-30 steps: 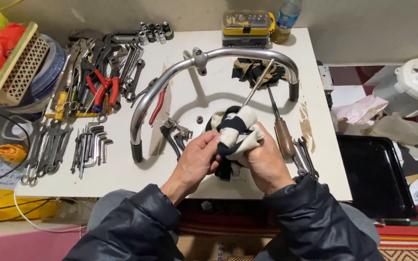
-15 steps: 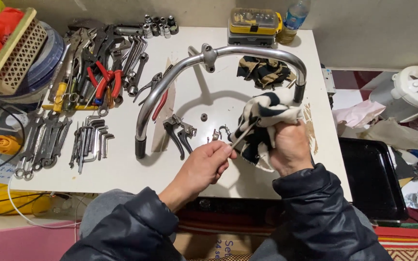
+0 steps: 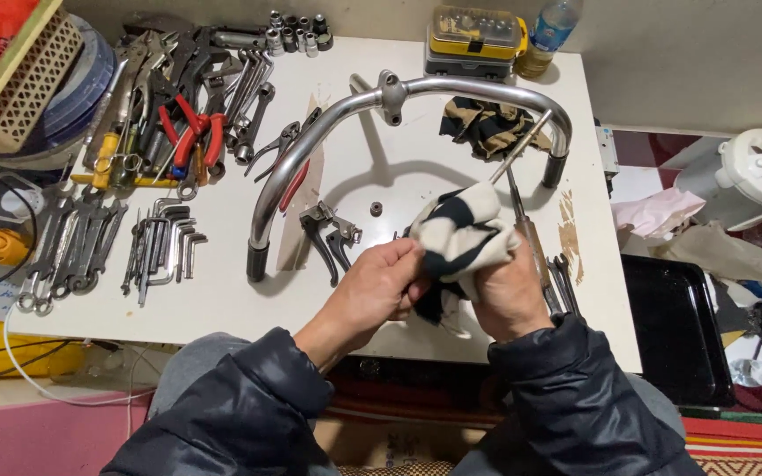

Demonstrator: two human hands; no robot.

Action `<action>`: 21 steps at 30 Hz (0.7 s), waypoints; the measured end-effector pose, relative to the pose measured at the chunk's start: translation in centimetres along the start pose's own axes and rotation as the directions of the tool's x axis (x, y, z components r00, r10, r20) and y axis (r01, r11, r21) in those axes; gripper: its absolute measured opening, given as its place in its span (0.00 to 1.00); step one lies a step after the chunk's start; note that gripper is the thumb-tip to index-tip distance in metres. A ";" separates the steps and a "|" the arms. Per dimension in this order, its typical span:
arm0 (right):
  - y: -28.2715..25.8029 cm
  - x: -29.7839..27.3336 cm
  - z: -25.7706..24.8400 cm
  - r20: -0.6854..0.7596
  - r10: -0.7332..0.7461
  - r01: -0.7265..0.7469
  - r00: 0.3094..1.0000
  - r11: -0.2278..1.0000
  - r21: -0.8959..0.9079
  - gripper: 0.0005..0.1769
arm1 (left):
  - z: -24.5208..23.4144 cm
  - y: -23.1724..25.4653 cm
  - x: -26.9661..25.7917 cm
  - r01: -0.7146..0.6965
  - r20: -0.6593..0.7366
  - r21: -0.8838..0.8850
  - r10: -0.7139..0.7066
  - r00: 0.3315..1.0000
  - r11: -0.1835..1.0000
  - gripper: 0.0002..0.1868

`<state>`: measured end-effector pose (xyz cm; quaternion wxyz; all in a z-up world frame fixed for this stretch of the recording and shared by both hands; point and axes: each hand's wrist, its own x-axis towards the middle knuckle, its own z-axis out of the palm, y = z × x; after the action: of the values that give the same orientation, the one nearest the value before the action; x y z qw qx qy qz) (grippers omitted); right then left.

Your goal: The person uses an Allen key to loosen and remove a bolt from a bicycle handlebar stem. After removing the bolt, they use a cloth to wipe the bolt and the Allen key clean.

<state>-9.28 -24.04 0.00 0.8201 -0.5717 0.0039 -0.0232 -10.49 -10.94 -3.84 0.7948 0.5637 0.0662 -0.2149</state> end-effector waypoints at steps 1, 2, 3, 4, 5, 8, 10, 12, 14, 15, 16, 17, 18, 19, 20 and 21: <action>-0.2 0.2 -0.3 -0.003 -0.001 0.001 1.000 1.000 -0.002 0.08 | -0.1 -0.1 0.2 0.001 0.003 0.000 -0.001 1.000 1.000 0.13; -0.4 0.3 -0.6 -0.007 0.000 0.000 1.000 1.000 0.014 0.08 | -0.2 -0.3 0.3 0.035 0.084 -0.088 -0.027 0.996 0.996 0.12; -0.5 0.5 -0.8 -0.011 0.002 -0.002 1.000 1.000 0.029 0.08 | -0.4 -0.4 0.3 0.075 0.167 -0.172 -0.046 0.985 0.982 0.11; -0.7 0.8 -1.0 -0.012 0.003 -0.002 1.000 1.000 0.031 0.08 | -0.4 -0.3 0.2 0.076 0.166 -0.171 -0.047 0.985 0.982 0.11; -0.9 1.1 -1.2 -0.020 0.004 -0.003 1.000 0.998 0.056 0.08 | -0.5 -0.2 0.0 0.096 0.202 -0.180 -0.059 0.978 0.979 0.12; -1.6 2.1 -2.2 -0.041 0.009 -0.005 0.999 0.994 0.106 0.07 | -0.5 -0.2 -0.8 0.125 0.238 -0.171 -0.082 0.968 0.977 0.13; -1.9 2.3 -2.7 -0.054 0.011 -0.004 0.998 0.992 0.129 0.07 | -0.5 -0.4 -1.0 0.131 0.238 -0.156 -0.092 0.967 0.979 0.13; -1.9 2.2 -2.8 -0.071 0.015 -0.003 0.997 0.985 0.173 0.06 | -0.8 -0.6 -0.7 0.062 0.189 -0.057 -0.050 0.981 0.996 0.13; -2.1 2.5 -3.2 -0.075 0.022 -0.007 0.997 0.980 0.197 0.06 | -0.7 -0.7 -0.5 0.017 0.152 -0.032 -0.012 0.988 0.999 0.13; -2.2 2.6 -3.3 -0.079 0.028 -0.010 0.997 0.975 0.221 0.06 | -0.7 -0.7 -0.5 -0.027 0.115 -0.005 0.027 0.993 1.000 0.14; -2.3 2.5 -3.3 -0.076 0.027 -0.009 0.997 0.975 0.220 0.06 | -0.7 -0.7 -0.5 -0.029 0.114 -0.006 0.030 0.993 1.000 0.14; -2.4 2.5 -3.4 -0.081 0.028 -0.008 0.996 0.970 0.241 0.06 | -0.6 -0.8 -0.5 -0.053 0.098 0.002 0.053 0.994 0.999 0.14; -2.4 2.4 -3.5 -0.086 0.030 -0.007 0.996 0.965 0.263 0.06 | -0.6 -0.8 -0.5 -0.077 0.083 0.012 0.076 0.994 0.997 0.15; -2.5 2.3 -3.4 -0.084 0.029 -0.006 0.996 0.965 0.262 0.06 | -0.5 -0.9 -0.4 -0.079 0.083 0.011 0.078 0.994 0.997 0.15; -2.4 2.1 -3.3 -0.091 0.032 -0.004 0.995 0.959 0.285 0.05 | -0.5 -0.9 -0.3 -0.081 0.077 0.023 0.079 0.994 0.996 0.16; -2.4 2.0 -3.3 -0.098 0.034 -0.003 0.995 0.952 0.307 0.05 | -0.5 -1.0 -0.3 -0.083 0.071 0.034 0.080 0.994 0.996 0.17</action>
<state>-7.46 -28.04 1.18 0.8977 -0.4358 0.0474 -0.0450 -11.09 -10.73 -4.81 0.7941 0.5728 0.0115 -0.2030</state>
